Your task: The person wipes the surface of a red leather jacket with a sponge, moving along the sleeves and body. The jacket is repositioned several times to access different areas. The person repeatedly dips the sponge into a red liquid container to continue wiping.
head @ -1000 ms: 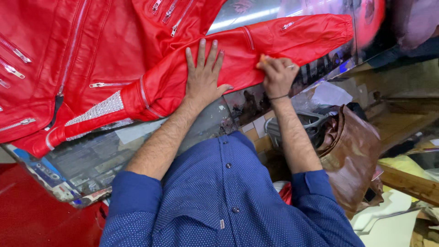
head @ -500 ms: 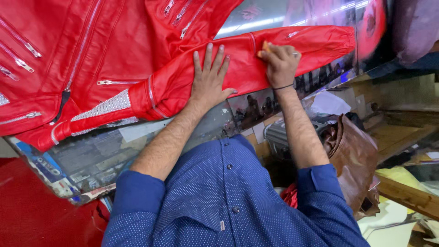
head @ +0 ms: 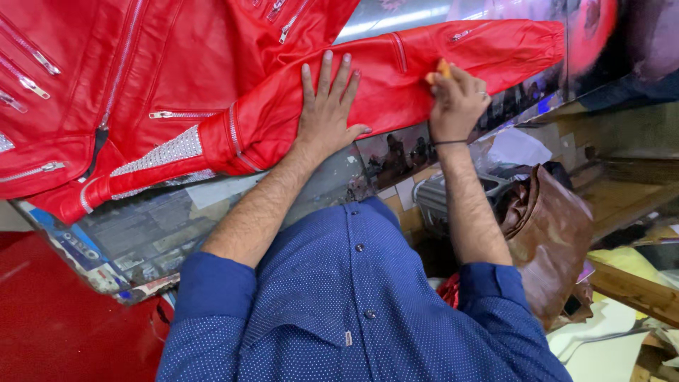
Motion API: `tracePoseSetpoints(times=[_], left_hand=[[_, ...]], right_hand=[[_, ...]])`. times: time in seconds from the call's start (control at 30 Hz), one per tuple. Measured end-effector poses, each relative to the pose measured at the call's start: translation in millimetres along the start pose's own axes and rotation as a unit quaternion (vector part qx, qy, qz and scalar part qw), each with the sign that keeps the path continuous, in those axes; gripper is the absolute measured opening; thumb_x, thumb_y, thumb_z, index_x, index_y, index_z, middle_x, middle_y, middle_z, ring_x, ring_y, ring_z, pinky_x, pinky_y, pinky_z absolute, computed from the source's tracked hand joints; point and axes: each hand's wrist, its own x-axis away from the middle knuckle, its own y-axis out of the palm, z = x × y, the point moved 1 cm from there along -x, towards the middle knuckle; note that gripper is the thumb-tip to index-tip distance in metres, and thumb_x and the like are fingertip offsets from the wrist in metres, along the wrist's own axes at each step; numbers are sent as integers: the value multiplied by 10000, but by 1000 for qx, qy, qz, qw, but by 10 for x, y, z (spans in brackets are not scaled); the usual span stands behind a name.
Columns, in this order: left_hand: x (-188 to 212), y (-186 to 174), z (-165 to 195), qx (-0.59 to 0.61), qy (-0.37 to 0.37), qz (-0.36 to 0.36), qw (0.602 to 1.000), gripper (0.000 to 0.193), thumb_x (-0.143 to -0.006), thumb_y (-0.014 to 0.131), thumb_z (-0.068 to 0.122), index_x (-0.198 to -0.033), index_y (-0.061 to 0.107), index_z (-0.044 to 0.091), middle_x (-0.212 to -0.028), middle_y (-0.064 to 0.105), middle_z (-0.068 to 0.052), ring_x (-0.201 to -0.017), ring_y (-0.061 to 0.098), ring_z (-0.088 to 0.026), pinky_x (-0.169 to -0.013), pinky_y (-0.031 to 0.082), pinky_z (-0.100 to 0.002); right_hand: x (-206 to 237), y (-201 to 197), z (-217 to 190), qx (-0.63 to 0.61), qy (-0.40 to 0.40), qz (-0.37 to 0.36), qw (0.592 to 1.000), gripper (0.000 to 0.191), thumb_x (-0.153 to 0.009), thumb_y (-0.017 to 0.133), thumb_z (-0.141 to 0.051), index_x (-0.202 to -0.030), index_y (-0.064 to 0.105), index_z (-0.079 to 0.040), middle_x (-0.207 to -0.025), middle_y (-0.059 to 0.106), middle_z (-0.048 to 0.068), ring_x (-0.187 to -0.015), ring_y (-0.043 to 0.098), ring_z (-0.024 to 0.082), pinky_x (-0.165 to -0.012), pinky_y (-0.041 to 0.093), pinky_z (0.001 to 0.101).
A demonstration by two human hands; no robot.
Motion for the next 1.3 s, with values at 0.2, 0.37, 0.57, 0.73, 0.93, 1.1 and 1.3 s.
tracePoseSetpoints(times=[0.2, 0.37, 0.57, 0.73, 0.93, 1.1, 1.3], left_hand=[[-12, 11, 18, -19, 1, -9, 1000, 1110, -851, 597, 804, -1647, 350, 71, -1733, 124, -186, -1584, 2, -443, -1199, -39, -739], [-20, 22, 17, -17, -3, -10, 1000, 1114, -842, 604, 794, -1642, 352, 61, -1728, 132, -187, -1583, 6, -441, -1198, -35, -740], [-30, 22, 32, -9, 3, 6, 1000, 1004, -903, 612, 729, -1622, 383, 66, -1724, 161, -177, -1586, 17, -432, -1211, -17, -728], [-46, -60, 14, -54, -11, -21, 998, 969, -881, 630, 691, -1606, 397, 92, -1718, 194, -144, -1588, 50, -387, -1220, -12, -715], [-48, -225, -92, -50, -9, -53, 997, 1061, -822, 660, 726, -1597, 397, 49, -1706, 224, -147, -1583, 69, -376, -1200, -6, -737], [-53, -259, -103, -46, 2, -40, 998, 1077, -807, 670, 732, -1597, 401, 51, -1700, 222, -152, -1576, 80, -386, -1200, -6, -739], [-36, -218, -101, -64, -13, -78, 995, 1035, -835, 659, 728, -1588, 399, 66, -1712, 190, -147, -1585, 65, -386, -1205, -35, -741]], right_hand=[[-119, 262, 112, 26, 26, 7, 999, 149, -945, 759, -98, -983, 788, -239, -1153, 721, -12, -1048, 616, 244, -857, 380, 444], [-328, 322, 288, -14, -12, -14, 1000, 136, -945, 780, -118, -1021, 791, -230, -1173, 716, 8, -1061, 604, 269, -858, 387, 444], [-195, 0, 105, -54, 100, 81, 990, 244, -927, 727, -37, -1129, 755, -172, -1267, 656, 83, -1135, 584, 339, -948, 441, 472], [142, -95, -161, -45, -38, -55, 997, 321, -841, 723, 5, -1066, 791, -214, -1184, 707, 40, -1061, 636, 302, -899, 436, 491], [79, 63, -128, -40, 21, -1, 999, 173, -881, 740, -74, -1034, 750, -155, -1210, 688, 68, -1074, 630, 324, -907, 437, 468], [0, 183, -360, -43, 38, 5, 998, 169, -954, 732, -77, -1040, 797, -207, -1200, 711, 1, -1068, 628, 253, -868, 406, 452], [-275, 253, -472, -39, -102, 14, 994, 98, -988, 727, -164, -1030, 783, -232, -1186, 707, -55, -1075, 602, 220, -928, 402, 430]])
